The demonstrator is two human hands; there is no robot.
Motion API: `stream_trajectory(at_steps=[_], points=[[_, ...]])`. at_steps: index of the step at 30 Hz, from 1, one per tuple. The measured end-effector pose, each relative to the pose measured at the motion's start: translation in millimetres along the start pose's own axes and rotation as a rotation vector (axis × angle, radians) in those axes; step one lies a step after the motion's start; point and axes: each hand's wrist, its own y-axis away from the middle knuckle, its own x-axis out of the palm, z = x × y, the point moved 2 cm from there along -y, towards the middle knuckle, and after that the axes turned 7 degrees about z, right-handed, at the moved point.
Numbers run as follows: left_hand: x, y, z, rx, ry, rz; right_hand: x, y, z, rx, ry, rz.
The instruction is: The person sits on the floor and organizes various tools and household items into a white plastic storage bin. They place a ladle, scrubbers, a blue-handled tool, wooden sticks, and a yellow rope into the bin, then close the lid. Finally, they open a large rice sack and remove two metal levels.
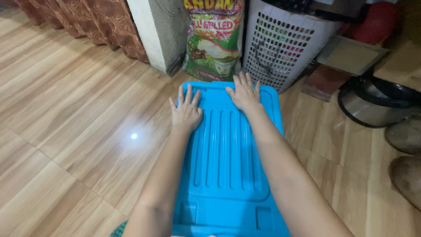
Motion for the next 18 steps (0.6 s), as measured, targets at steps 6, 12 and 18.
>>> stream_trajectory(at_steps=[6,12,18], points=[[7,2,-1,-0.035,0.054,0.151,39,-47,-6,0.060,0.014,0.064],[-4,0,-6,-0.062,0.072,0.232,29,-65,-6,0.122,0.027,0.333],[1,-2,-6,-0.064,0.045,0.242,7,-76,0,0.193,-0.047,0.383]])
